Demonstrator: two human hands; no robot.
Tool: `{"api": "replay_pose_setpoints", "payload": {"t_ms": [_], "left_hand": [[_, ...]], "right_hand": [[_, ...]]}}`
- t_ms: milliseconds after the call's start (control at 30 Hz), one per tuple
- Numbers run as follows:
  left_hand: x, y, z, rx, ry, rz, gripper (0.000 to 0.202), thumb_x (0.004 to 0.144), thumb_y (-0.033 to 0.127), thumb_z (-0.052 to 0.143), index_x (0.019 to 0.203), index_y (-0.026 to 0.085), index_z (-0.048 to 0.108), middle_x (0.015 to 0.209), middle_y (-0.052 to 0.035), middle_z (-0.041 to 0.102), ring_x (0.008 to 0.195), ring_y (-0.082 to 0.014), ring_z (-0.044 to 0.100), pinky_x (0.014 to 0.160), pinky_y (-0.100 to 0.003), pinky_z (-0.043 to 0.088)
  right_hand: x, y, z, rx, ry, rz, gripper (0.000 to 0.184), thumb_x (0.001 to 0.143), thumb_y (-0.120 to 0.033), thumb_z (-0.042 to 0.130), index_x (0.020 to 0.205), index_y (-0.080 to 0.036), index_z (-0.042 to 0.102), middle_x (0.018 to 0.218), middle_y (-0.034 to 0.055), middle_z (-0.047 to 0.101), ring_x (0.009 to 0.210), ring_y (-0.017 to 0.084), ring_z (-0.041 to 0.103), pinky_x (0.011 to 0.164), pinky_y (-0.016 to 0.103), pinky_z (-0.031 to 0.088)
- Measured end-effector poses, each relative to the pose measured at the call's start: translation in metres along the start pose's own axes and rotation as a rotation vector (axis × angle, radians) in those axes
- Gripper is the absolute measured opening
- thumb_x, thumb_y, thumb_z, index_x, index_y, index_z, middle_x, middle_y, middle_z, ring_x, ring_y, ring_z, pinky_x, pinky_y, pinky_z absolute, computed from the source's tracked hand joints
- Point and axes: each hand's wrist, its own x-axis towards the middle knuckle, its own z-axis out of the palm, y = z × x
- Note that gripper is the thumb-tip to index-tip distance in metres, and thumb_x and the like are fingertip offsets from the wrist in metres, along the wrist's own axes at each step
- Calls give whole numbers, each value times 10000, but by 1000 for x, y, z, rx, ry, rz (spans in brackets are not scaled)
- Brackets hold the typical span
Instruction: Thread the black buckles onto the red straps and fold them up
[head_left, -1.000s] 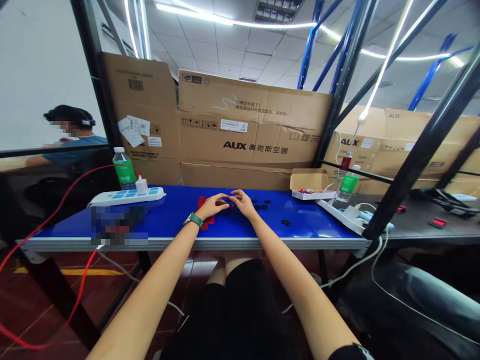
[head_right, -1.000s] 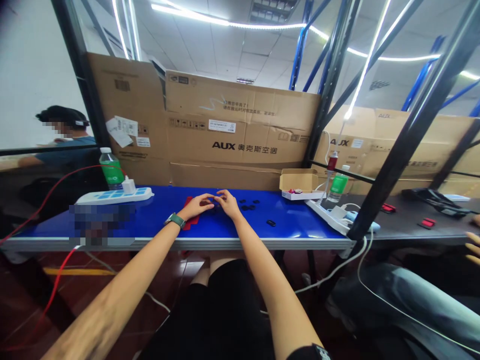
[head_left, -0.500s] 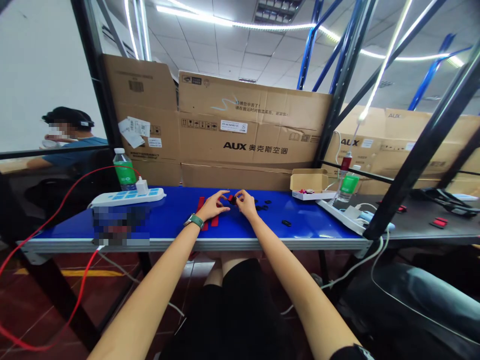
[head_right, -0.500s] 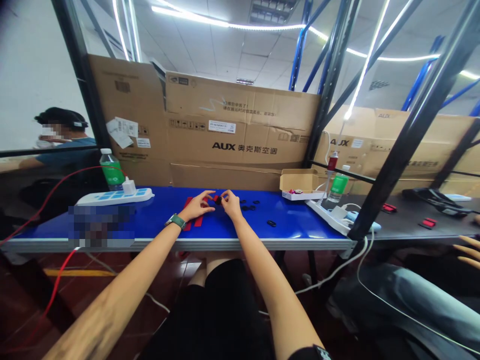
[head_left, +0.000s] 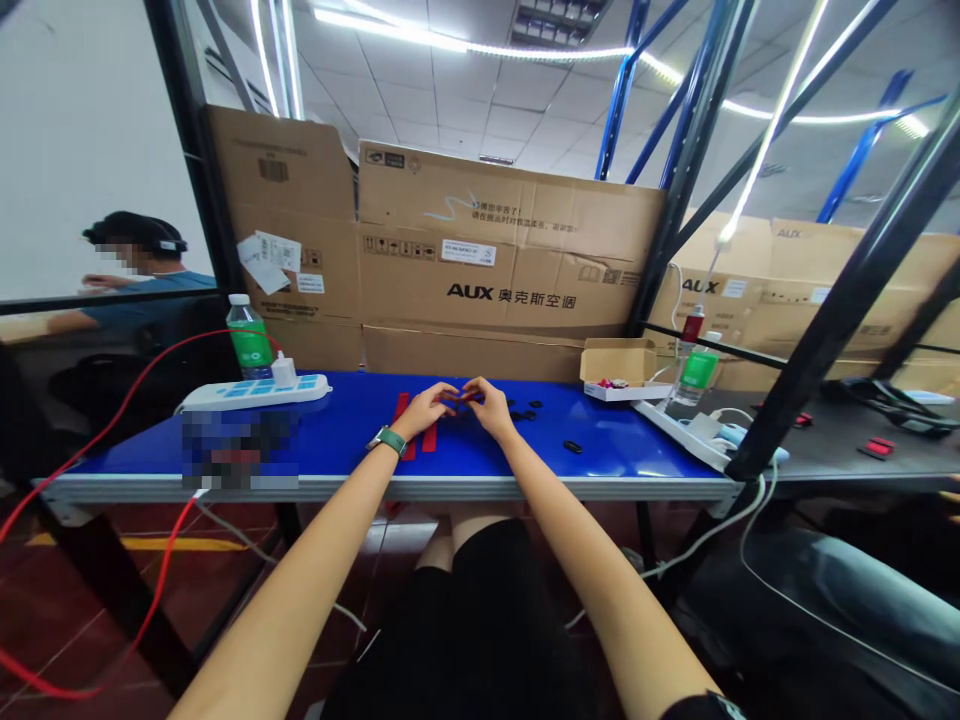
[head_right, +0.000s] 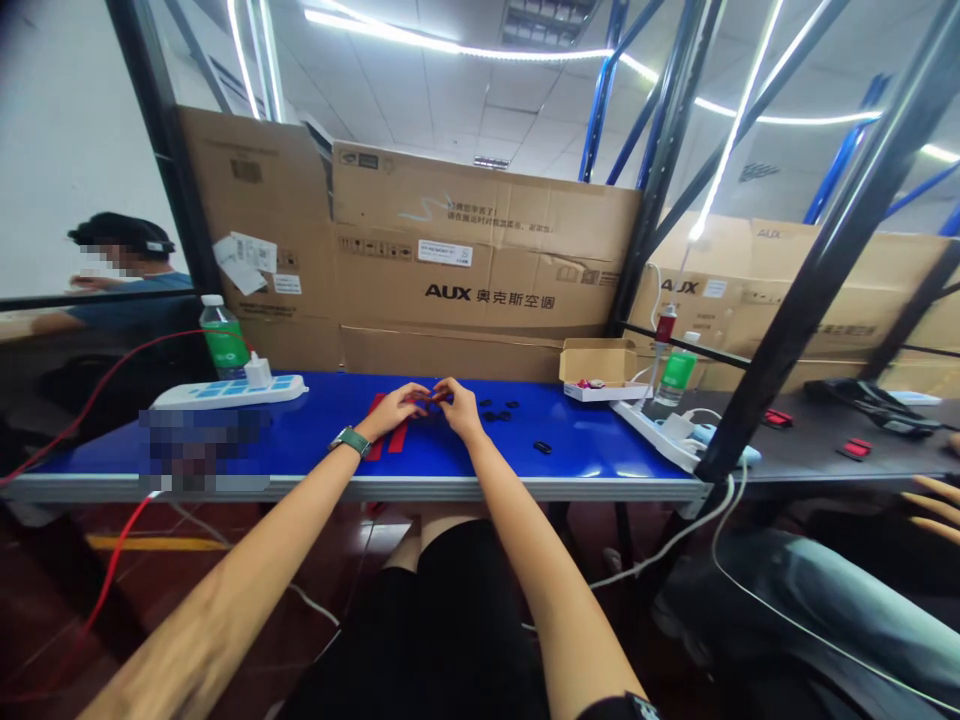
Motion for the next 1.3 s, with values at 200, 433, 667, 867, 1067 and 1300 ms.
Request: {"api": "replay_pose_setpoints", "payload": {"t_ms": [200, 433, 667, 867, 1067, 1300], "left_hand": [[2, -5, 0, -24, 42, -63, 485, 737, 428, 814, 1099, 146, 659, 1166, -136, 720, 945, -254, 734, 933, -437, 572], [4, -7, -5, -80, 141, -56, 635, 648, 461, 887, 1155, 140, 679, 1279, -157, 687, 1097, -290, 693, 1045, -486, 512], [4, -10, -7, -84, 136, -56, 613, 629, 448, 895, 1126, 142, 705, 1256, -150, 703, 1087, -302, 698, 1048, -507, 512], [5, -10, -4, -49, 125, -64, 577, 599, 425, 909, 1063, 141, 717, 1126, -133, 752, 1031, -298, 720, 1021, -494, 539], [7, -3, -4, -104, 172, 2, 522, 654, 381, 867, 1088, 133, 718, 1124, -125, 755, 1018, -284, 725, 1002, -471, 558], [4, -1, -3, -91, 123, -38, 487, 624, 364, 880, 1027, 138, 728, 1095, -131, 764, 1014, -283, 725, 996, -466, 562]], "right_hand": [[1, -3, 2, 20, 67, -12, 247, 754, -217, 652, 995, -221, 595, 989, 37, 684, 889, 182, 683, 845, 316, 560], [-1, -2, 3, -42, 22, 38, 233, 866, -349, 615, 1049, -206, 609, 951, 41, 685, 844, 180, 662, 772, 308, 531], [-1, 0, 0, -110, -82, -16, 195, 812, -269, 711, 995, -203, 712, 1013, 60, 692, 914, 185, 651, 826, 315, 510], [0, 5, 4, 76, -72, 46, 277, 721, -214, 717, 993, -220, 663, 952, 12, 683, 870, 166, 622, 826, 304, 484], [5, 5, 0, 464, -43, 224, 394, 637, -264, 725, 1000, -227, 579, 776, -37, 608, 682, 131, 538, 698, 262, 434], [1, 5, 3, 92, -133, 210, 286, 724, -468, 701, 810, -210, 611, 755, -14, 611, 726, 155, 528, 718, 279, 417]]}}
